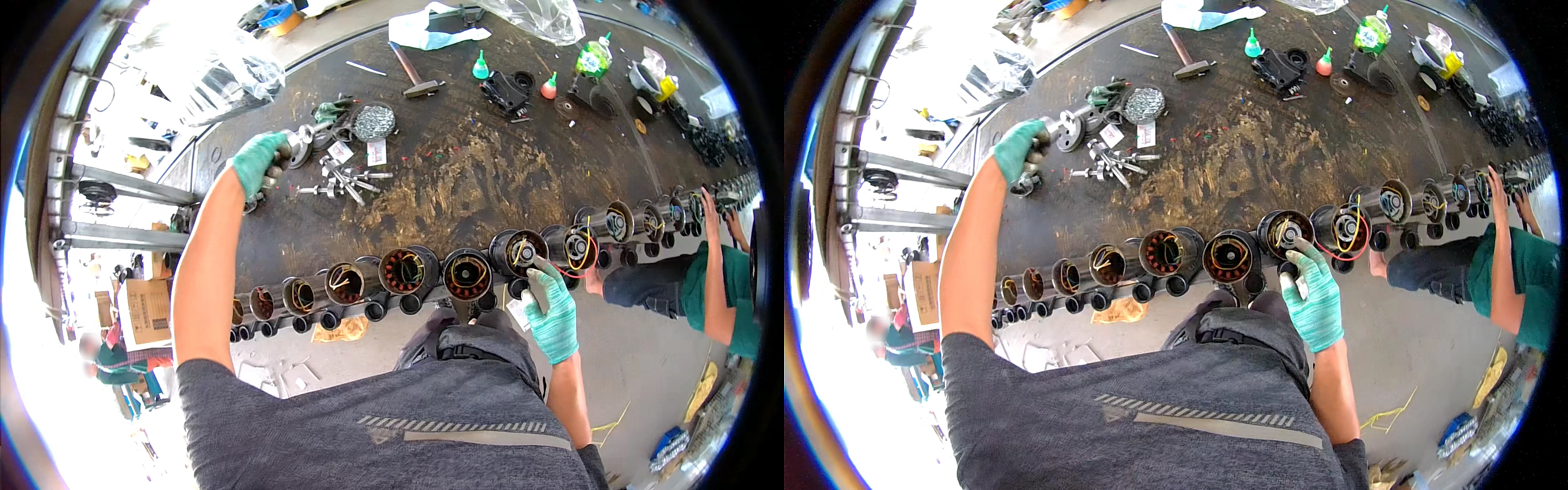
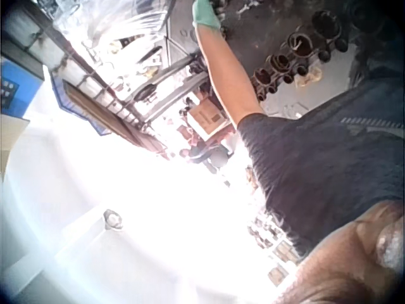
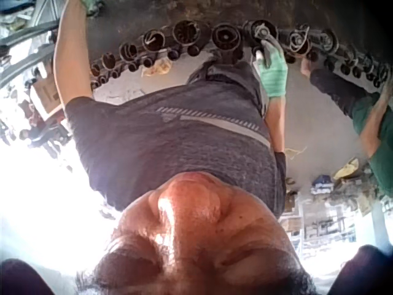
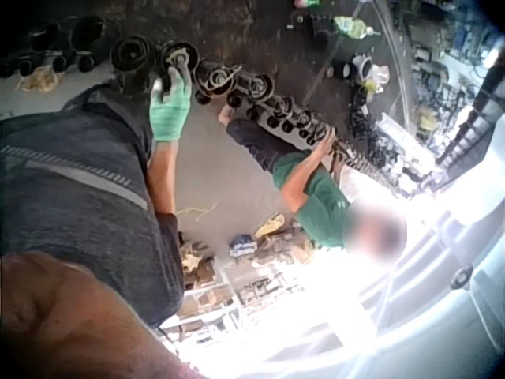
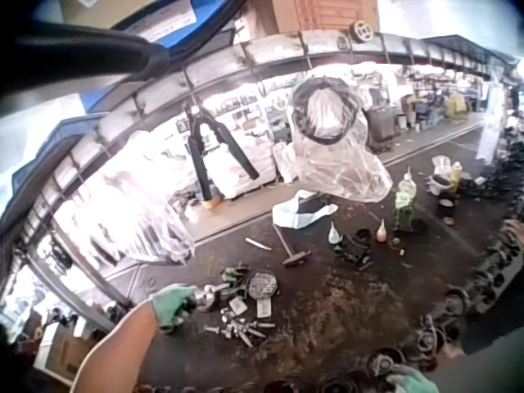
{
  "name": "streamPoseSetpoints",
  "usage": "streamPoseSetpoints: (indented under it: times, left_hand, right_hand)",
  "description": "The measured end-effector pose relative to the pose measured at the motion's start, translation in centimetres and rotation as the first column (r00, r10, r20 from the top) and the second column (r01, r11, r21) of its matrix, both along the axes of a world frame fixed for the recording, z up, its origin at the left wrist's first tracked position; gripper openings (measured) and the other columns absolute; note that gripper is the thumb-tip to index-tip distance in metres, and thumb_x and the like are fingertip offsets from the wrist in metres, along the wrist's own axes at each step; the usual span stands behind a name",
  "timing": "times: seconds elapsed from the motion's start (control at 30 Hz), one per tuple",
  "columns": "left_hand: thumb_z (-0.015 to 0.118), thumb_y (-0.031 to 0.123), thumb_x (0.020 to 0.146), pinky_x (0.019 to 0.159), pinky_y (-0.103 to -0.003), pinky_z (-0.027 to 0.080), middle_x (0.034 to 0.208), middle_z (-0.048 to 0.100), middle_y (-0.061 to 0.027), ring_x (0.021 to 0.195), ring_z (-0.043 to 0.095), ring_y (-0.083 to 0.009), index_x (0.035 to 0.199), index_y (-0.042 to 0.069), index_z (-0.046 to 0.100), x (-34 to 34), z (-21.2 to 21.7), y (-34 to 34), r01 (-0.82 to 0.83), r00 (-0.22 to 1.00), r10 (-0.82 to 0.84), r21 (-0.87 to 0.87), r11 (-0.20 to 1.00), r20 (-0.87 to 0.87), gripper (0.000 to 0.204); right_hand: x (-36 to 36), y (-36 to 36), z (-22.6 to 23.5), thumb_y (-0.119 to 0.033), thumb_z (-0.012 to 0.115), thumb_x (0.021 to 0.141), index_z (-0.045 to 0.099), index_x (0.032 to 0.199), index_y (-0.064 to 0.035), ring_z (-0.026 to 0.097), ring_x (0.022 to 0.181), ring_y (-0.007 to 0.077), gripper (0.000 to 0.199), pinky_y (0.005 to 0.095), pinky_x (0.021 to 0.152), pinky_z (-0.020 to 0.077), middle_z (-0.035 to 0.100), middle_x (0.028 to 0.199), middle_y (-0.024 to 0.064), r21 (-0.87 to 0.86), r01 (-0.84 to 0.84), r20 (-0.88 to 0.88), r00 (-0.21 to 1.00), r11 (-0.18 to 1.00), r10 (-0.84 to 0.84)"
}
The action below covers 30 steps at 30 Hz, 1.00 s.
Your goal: The person assembles small mechanical components by inserting metal shafts into cylindrical housings and securing them with black rubber rings. They repeatedly pick up parts from a blue bin and the table, insert the shafts, and place the assembled units into a row of larger metal cylinders on the workbench.
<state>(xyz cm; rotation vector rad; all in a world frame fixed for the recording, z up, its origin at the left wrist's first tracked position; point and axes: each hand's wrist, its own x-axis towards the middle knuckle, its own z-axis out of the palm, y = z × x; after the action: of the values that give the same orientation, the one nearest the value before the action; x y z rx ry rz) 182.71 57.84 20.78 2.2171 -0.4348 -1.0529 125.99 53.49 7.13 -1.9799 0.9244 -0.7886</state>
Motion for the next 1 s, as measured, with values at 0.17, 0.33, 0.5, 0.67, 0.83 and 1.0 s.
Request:
streamPoseSetpoints:
  times: [0.17,0.33,0.5,0.67,0.83,1.0]
  left_hand:
    - [0.066,0.031,0.091,0.042,-0.023,0.037,0.083,0.057,-0.0015,0.053,0.051,-0.007,0.125,0.007,0.06,-8.4,6.4,4.4,0.135,0.986,-0.157,-0.287,0.948,-0.053,0.043]
    - [0.071,0.025,0.086,0.05,-0.022,0.048,0.089,0.063,-0.0027,0.06,0.057,-0.0072,0.142,0.003,0.055,-19.8,5.5,4.1,0.376,0.882,-0.444,-0.329,0.866,-0.159,0.063]
    - [0.073,0.023,0.092,0.086,-0.03,0.057,0.105,0.069,-0.0035,0.094,0.065,-0.0136,0.14,0.003,0.058,-30.1,3.7,0.7,0.474,0.76,-0.589,-0.385,0.792,-0.276,0.054]
    - [0.081,0.034,0.092,0.077,-0.027,0.059,0.105,0.068,-0.0051,0.092,0.066,-0.0101,0.149,0.004,0.051,-30.7,2.6,-1.3,0.494,0.692,-0.663,-0.481,0.724,-0.287,0.071]
    - [0.086,0.044,0.089,0.099,-0.04,0.058,0.14,0.065,-0.012,0.114,0.069,-0.0267,0.137,0.006,0.067,-29.3,-2.2,0.5,0.758,0.644,-0.757,-0.23,0.61,0.116,0.064]
    - [0.079,0.066,0.082,0.131,-0.061,0.017,0.176,0.025,-0.0164,0.163,0.021,-0.0413,0.137,0.017,0.074,-31.0,-7.9,3.0,0.813,-0.048,-0.922,0.552,0.187,0.383,0.074]
  right_hand:
    - [2.6,-1.5,3.3,0.004,0.077,0.09,0.071,0.125,-0.004,0.073,0.116,0.0277,0.037,0.0364,0.094,0.0598,0.072,0.134,0.0136,-0.059,-0.114,0.175,0.977,0.992,0.123]
    - [6.2,-3.7,10.3,-0.004,0.083,0.08,0.068,0.13,-0.0076,0.062,0.132,0.0406,0.052,0.0507,0.109,0.0536,0.065,0.14,0.0168,-0.459,-0.252,0.179,0.913,0.852,0.366]
    - [7.8,-6.0,11.7,-0.022,0.085,0.078,0.061,0.141,-0.01,0.068,0.114,0.0358,0.069,0.0466,0.099,0.0578,0.063,0.14,0.0148,-0.592,-0.444,-0.126,0.876,0.673,0.466]
    - [4.9,-8.2,10.8,-0.01,0.088,0.073,0.058,0.15,-0.0163,0.074,0.103,0.0298,0.082,0.0361,0.078,0.0644,0.067,0.128,0.01,-0.447,-0.426,-0.021,0.884,0.787,0.467]
    - [0.1,-6.6,7.9,0.001,0.088,0.075,0.052,0.153,-0.0087,0.069,0.12,0.0231,0.086,0.0328,0.103,0.0554,0.068,0.133,0.0124,-0.008,-0.333,0.347,0.883,0.943,0.315]
    - [-4.0,-3.3,3.3,-0.004,0.086,0.085,0.049,0.152,-0.0085,0.062,0.124,0.0177,0.077,0.0339,0.103,0.0545,0.061,0.14,0.0082,0.394,-0.372,0.63,0.775,0.84,0.049]
